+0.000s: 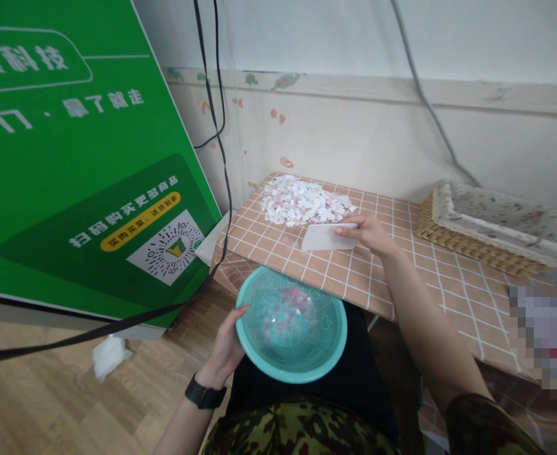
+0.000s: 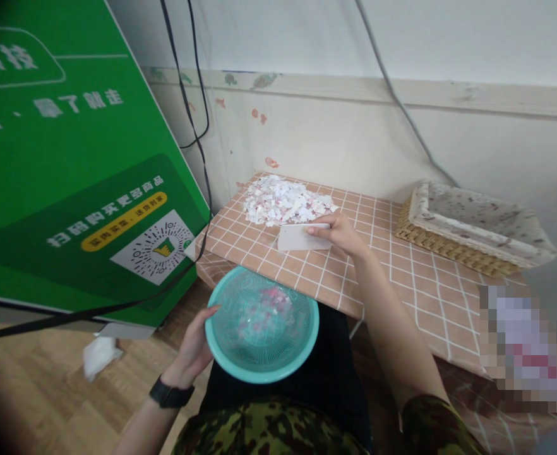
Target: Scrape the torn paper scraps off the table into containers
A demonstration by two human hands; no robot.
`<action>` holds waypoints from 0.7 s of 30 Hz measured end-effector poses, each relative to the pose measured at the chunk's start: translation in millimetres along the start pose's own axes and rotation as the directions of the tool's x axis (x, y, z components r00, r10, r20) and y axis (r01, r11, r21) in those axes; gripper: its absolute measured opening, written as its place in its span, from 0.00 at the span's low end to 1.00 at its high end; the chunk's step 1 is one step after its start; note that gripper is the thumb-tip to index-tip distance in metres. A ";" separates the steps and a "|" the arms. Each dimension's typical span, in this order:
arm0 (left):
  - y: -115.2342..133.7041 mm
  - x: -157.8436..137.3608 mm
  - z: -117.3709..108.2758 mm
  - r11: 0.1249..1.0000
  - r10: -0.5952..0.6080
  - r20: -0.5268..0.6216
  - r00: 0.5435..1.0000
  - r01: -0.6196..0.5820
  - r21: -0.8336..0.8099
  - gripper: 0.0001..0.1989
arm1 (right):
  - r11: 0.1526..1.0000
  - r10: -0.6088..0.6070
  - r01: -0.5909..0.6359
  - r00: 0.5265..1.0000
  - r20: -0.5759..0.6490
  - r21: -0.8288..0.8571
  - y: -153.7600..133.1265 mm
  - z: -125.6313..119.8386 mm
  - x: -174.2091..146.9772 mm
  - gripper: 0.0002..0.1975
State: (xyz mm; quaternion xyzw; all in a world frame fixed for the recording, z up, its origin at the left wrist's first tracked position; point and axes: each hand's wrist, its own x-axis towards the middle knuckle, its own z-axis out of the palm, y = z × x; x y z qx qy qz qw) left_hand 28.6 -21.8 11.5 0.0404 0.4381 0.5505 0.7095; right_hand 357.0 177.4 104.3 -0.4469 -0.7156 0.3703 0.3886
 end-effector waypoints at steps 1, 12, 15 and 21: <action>-0.2 0.0 0.1 1.000 -0.002 0.003 1.000 0.002 -0.003 0.08 | 1.000 0.007 -0.007 1.000 -0.004 0.009 0.0 -1.4 -0.1 0.14; -2.6 -3.0 4.8 1.000 -0.029 0.004 1.000 0.029 0.000 0.09 | 0.987 0.118 -0.129 0.988 0.103 0.098 1.8 -10.8 -2.6 0.15; -2.2 -2.0 2.0 0.999 -0.032 0.011 0.999 0.032 0.001 0.09 | 0.986 0.109 -0.118 0.991 0.078 0.115 -2.0 -3.8 -2.8 0.15; 0.4 0.1 -2.9 1.000 -0.005 0.046 0.999 0.004 0.021 0.10 | 0.954 0.193 -0.230 0.962 0.193 0.194 -6.3 7.8 -5.0 0.15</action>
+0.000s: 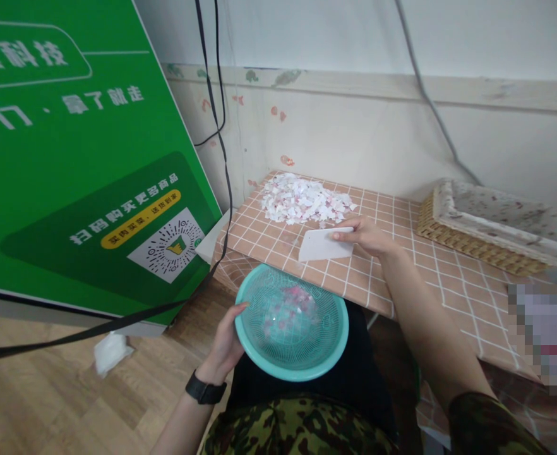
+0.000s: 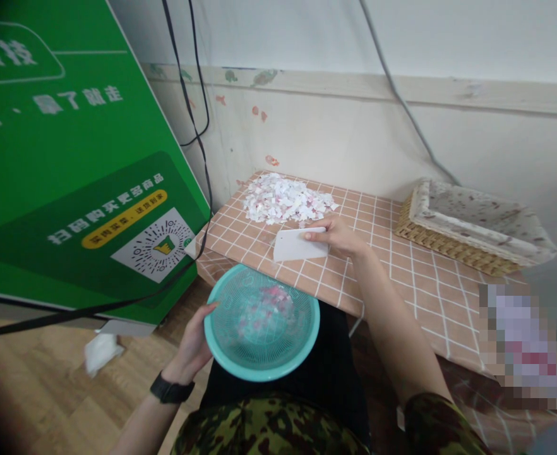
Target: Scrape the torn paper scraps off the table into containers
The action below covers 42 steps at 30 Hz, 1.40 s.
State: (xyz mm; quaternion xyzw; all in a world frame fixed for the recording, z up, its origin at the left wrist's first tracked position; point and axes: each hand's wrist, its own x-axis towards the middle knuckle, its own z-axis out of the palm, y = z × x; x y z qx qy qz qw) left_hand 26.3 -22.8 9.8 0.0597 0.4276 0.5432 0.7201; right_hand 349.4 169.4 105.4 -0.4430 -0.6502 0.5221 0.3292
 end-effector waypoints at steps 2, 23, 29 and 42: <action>0.7 -0.2 0.2 1.000 0.008 0.007 1.000 -0.008 0.004 0.10 | 1.000 -0.012 0.013 0.999 -0.030 0.024 1.5 0.6 0.2 0.15; 1.7 -1.1 4.6 1.000 0.012 -0.012 1.000 -0.012 -0.001 0.09 | 0.997 0.038 -0.044 0.994 0.106 0.057 5.7 3.6 0.9 0.15; 2.1 -2.3 5.0 1.000 0.000 -0.003 1.000 0.000 0.006 0.09 | 0.999 -0.038 0.040 0.997 -0.067 0.020 3.7 2.6 3.4 0.16; 3.0 -3.1 5.4 1.000 -0.020 -0.010 1.000 0.020 -0.001 0.10 | 0.991 -0.136 0.130 0.961 -0.239 -0.041 7.8 -2.8 8.6 0.18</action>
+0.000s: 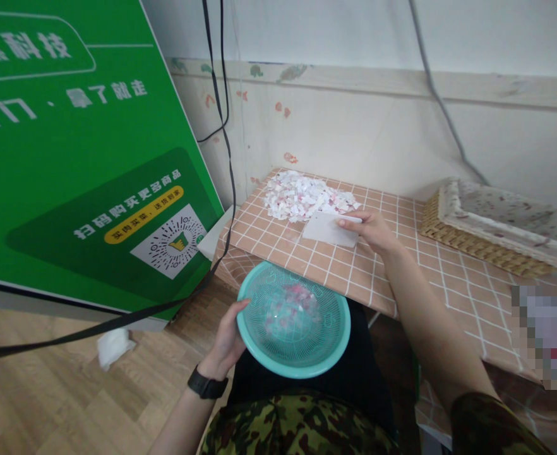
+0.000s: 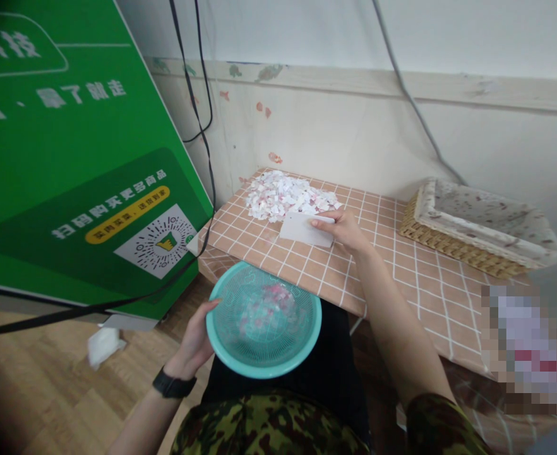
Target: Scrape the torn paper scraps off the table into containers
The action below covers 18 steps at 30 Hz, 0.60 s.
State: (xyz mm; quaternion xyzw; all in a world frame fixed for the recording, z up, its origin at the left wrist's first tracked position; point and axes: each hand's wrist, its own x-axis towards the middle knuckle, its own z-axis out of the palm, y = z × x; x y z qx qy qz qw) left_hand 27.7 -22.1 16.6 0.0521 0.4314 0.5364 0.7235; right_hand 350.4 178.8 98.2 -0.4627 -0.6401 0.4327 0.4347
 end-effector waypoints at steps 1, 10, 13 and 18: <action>-0.2 0.3 -0.5 1.000 0.001 0.000 1.000 -0.001 -0.004 0.09 | 1.000 -0.004 0.004 1.000 -0.021 0.000 -0.1 0.2 0.3 0.18; -1.0 2.2 -2.4 1.000 0.017 0.008 1.000 -0.017 -0.008 0.08 | 0.999 -0.046 0.042 0.990 -0.135 -0.032 -2.5 8.4 -0.9 0.18; -1.0 2.0 -3.2 1.000 0.021 0.007 1.000 -0.021 -0.004 0.09 | 0.995 -0.079 0.070 0.987 -0.138 -0.068 -1.8 9.4 -1.2 0.19; -1.1 2.2 -3.7 1.000 0.021 0.001 1.000 -0.021 0.000 0.10 | 0.987 -0.130 0.105 0.965 -0.229 -0.119 7.7 7.5 3.3 0.19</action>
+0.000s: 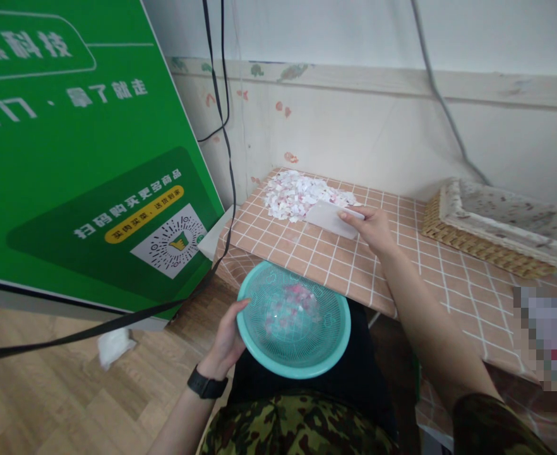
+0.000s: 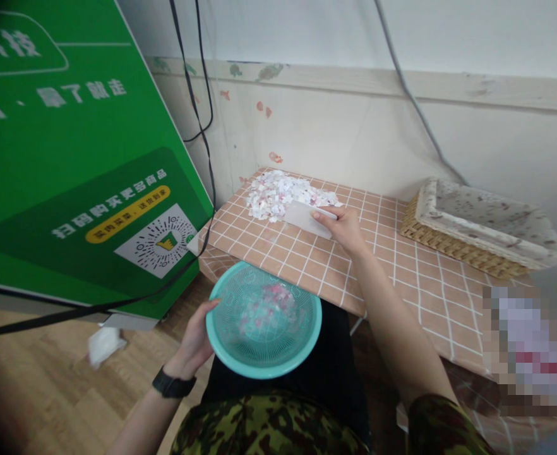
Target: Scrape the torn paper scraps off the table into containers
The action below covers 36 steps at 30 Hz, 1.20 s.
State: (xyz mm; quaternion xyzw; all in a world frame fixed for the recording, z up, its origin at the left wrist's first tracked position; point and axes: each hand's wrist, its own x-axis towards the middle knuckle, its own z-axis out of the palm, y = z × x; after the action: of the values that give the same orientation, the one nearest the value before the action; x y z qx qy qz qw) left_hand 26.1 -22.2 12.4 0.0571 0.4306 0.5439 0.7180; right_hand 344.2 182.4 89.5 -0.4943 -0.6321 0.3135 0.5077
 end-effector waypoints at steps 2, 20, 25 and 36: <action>-0.1 0.6 -0.3 1.000 -0.006 0.007 1.000 0.006 -0.003 0.09 | 1.000 0.002 -0.002 1.000 -0.023 -0.011 3.7 0.6 1.3 0.19; 1.2 0.0 2.3 1.000 -0.008 -0.021 1.000 0.007 -0.028 0.09 | 0.999 0.047 -0.051 0.983 0.176 0.018 -11.4 -9.9 -1.6 0.14; 1.8 -1.2 2.9 0.999 -0.001 -0.010 1.000 0.001 -0.035 0.08 | 0.999 0.036 -0.036 0.967 0.253 -0.005 -16.4 -13.5 -1.9 0.14; 0.3 -0.1 0.9 0.999 -0.008 -0.003 1.000 0.008 -0.036 0.08 | 0.969 0.140 -0.161 0.983 0.117 0.187 0.3 -12.0 1.6 0.16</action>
State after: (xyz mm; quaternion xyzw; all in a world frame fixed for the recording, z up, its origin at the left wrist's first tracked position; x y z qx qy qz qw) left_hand 26.4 -21.8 13.3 0.0417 0.4220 0.5487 0.7205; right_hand 355.8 182.7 93.3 -0.4718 -0.5841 0.4368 0.4954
